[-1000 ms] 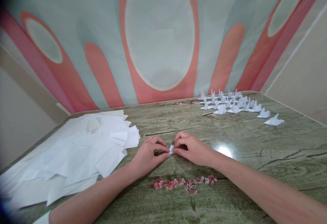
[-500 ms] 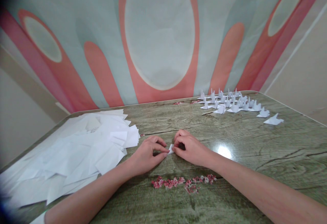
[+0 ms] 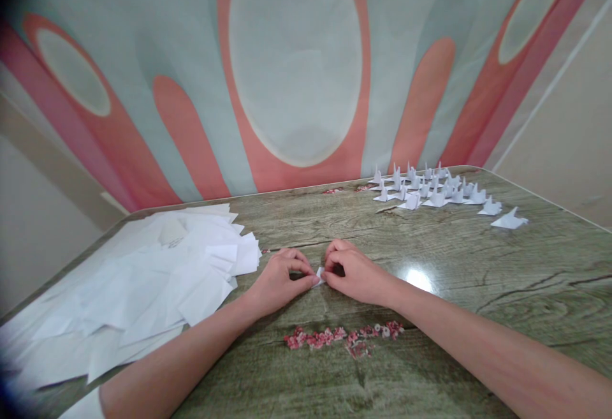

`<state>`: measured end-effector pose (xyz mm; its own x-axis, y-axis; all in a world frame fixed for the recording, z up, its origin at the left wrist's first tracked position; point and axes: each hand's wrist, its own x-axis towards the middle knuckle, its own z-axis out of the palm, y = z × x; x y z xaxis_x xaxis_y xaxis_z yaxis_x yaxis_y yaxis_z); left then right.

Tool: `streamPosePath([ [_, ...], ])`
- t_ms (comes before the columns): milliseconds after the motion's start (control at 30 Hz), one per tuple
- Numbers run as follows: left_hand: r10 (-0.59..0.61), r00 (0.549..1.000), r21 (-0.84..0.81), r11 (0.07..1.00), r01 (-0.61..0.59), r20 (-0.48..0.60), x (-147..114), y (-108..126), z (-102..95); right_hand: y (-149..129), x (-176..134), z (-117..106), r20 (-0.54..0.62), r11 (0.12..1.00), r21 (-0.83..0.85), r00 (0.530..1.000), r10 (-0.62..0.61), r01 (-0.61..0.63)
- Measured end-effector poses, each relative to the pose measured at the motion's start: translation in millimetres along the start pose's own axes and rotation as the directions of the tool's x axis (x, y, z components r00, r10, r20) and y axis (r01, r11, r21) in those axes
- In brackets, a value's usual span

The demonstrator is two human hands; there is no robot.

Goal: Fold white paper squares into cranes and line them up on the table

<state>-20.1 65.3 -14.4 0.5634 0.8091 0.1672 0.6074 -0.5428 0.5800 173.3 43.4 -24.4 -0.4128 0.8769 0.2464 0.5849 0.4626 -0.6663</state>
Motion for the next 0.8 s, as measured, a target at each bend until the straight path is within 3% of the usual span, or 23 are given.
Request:
streamPosePath([
  [800, 0.028, 0.998, 0.0, 1.0, -0.028, 0.058, 2.1, 0.7, -5.6, -3.4, 1.8, -0.3, -0.011, 0.999, -0.03, 1.0, 0.01, -0.01],
])
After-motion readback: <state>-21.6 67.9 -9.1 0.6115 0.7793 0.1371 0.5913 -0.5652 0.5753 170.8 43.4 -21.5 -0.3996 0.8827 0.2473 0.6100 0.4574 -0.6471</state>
